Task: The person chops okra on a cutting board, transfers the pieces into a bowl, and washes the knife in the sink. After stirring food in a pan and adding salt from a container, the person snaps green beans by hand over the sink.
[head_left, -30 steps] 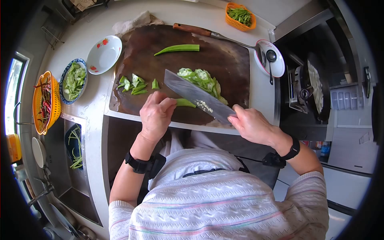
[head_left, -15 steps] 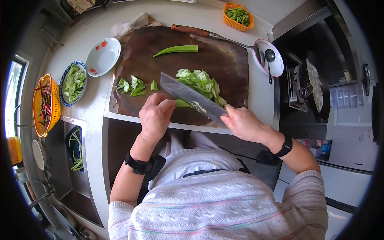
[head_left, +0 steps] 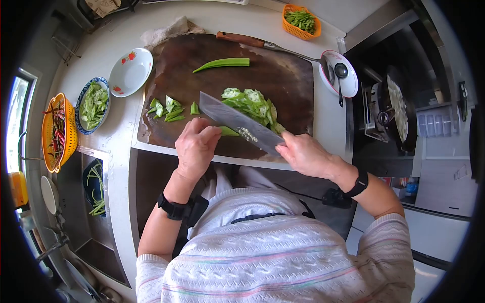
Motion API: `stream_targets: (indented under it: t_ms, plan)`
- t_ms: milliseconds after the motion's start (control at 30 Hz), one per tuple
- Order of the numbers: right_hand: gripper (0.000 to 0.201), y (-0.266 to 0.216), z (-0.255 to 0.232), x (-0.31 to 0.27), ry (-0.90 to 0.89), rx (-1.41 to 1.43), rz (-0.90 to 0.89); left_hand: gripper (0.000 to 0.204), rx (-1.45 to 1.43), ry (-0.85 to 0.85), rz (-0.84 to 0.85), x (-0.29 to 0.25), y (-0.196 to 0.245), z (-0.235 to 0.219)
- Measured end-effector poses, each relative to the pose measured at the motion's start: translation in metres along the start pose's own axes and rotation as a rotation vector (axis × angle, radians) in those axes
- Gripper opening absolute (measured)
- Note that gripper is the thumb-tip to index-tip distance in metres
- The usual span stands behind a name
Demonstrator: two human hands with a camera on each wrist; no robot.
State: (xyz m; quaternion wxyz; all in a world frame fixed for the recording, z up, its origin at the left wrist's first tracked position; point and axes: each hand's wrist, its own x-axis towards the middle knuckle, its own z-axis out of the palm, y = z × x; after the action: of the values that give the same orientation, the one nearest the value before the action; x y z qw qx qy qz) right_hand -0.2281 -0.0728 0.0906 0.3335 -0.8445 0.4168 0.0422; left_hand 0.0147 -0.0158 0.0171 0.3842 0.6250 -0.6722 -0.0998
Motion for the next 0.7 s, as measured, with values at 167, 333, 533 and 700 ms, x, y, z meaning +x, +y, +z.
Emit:
stream_targets:
  t_ms: [167, 333, 533, 700]
  plan:
    - [0.024, -0.004, -0.014, -0.009, 0.027, 0.006, -0.025, 0.013, 0.012, 0.0, -0.007, -0.001, 0.0, 0.0]
    - [0.024, 0.003, -0.001, 0.001, 0.028, -0.008, -0.082, 0.014, 0.017, 0.019, 0.0, -0.003, -0.001, 0.002]
    - [0.023, 0.017, 0.011, 0.003, 0.073, 0.088, -0.046, 0.014, 0.014, 0.018, 0.04, 0.0, 0.002, 0.006]
    - [0.023, 0.005, -0.014, -0.01, 0.001, 0.014, 0.039, 0.015, 0.017, 0.014, 0.025, 0.001, 0.007, 0.015]
